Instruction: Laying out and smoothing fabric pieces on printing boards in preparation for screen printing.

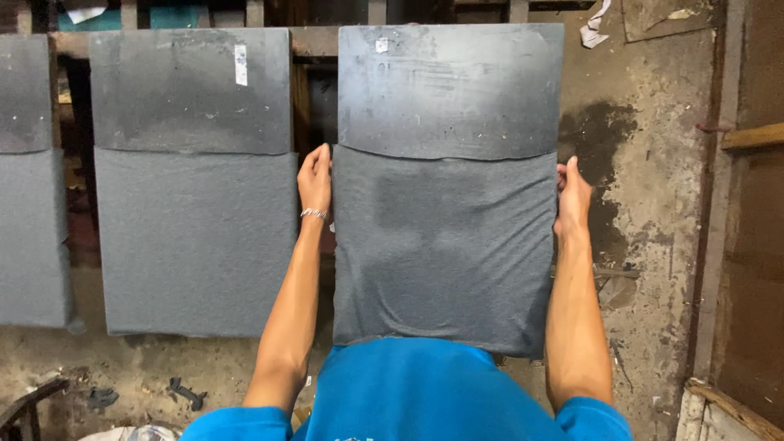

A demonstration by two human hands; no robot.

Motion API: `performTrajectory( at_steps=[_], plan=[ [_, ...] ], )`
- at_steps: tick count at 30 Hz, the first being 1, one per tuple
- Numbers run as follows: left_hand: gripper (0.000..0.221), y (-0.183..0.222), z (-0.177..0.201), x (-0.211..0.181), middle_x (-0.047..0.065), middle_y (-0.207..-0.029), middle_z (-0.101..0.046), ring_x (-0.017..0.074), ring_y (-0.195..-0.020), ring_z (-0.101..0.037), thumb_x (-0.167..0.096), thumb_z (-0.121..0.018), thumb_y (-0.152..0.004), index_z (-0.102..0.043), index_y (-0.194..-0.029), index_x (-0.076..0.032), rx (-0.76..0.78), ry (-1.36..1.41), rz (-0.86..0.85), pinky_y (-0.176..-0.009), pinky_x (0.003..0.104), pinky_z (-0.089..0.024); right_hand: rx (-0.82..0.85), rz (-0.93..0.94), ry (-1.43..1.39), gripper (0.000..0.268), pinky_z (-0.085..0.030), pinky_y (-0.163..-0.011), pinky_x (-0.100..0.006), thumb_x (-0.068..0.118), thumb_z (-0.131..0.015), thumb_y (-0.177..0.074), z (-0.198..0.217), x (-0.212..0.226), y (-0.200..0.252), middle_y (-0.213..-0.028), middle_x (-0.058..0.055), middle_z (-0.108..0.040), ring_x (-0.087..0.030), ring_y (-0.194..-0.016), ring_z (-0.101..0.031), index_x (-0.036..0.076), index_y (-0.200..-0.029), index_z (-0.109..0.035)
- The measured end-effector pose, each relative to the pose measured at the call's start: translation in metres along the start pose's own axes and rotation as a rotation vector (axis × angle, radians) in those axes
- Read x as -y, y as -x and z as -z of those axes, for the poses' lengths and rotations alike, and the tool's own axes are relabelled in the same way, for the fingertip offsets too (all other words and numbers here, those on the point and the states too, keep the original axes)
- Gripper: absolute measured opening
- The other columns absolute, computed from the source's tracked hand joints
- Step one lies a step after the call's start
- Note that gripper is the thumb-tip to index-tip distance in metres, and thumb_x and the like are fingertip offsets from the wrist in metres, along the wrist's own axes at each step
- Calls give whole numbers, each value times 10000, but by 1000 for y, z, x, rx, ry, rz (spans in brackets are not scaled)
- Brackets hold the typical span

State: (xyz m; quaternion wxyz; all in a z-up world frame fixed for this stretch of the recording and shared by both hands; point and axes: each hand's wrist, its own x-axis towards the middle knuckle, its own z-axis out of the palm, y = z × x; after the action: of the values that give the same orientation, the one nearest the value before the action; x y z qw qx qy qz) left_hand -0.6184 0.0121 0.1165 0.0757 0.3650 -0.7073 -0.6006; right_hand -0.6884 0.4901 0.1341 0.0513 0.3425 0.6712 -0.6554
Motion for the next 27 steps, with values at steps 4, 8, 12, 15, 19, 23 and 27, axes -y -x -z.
performTrajectory(
  at_steps=[4,8,12,15,19,23,27],
  plan=[
    [465,17,5,6,-19,-861,-666,66,-719,-561,-578,-672,-982,-729,-1179,-161,65,61,169,-601,197,-476,168,-239,-175,549,-611,-835,-365,639,-653,-971,4,6,22,-1114,-68,-729,-191,-948,-727,154,-1225,-697],
    [240,-3,0,24,-23,-751,-663,68,-661,-575,-403,-784,-967,-771,-1049,-178,35,62,65,-576,221,-496,60,31,-4,192,-487,-587,-254,351,-753,-1004,15,-23,-24,-766,-19,-654,-108,-680,-634,164,-968,-770],
    [177,-24,-4,43,-75,-674,-656,32,-597,-557,-395,-765,-1001,-747,-1010,-220,-46,-61,-98,-553,214,-461,-43,195,144,138,-357,-500,-220,286,-729,-1012,0,-18,-23,-640,19,-551,-72,-569,-512,171,-945,-764],
    [165,-21,-3,49,-76,-670,-633,36,-608,-544,-371,-738,-1019,-736,-1048,-209,-50,-4,-62,-566,199,-449,-33,150,122,173,-351,-501,-213,322,-725,-1014,2,-8,-11,-626,13,-547,-77,-557,-504,166,-941,-743],
    [284,37,16,16,-14,-879,-676,92,-829,-577,-487,-657,-1051,-750,-1091,-222,34,-80,21,-743,279,-507,-9,37,61,381,-540,-720,-355,482,-673,-1038,27,-15,25,-906,-91,-679,-149,-824,-610,110,-1079,-741],
    [350,116,50,24,27,-899,-614,144,-883,-543,-486,-605,-1095,-720,-1114,-156,55,-143,68,-819,323,-479,14,-19,150,330,-412,-566,-263,440,-669,-1048,60,-39,83,-723,-4,-565,-102,-646,-522,130,-945,-717],
    [232,148,67,47,-32,-652,-547,78,-589,-487,-343,-662,-1092,-704,-1044,-120,-24,-129,75,-555,208,-403,-22,143,302,243,-366,-500,-239,306,-656,-1083,76,-68,102,-617,3,-535,-93,-547,-457,102,-963,-713]
  ],
)
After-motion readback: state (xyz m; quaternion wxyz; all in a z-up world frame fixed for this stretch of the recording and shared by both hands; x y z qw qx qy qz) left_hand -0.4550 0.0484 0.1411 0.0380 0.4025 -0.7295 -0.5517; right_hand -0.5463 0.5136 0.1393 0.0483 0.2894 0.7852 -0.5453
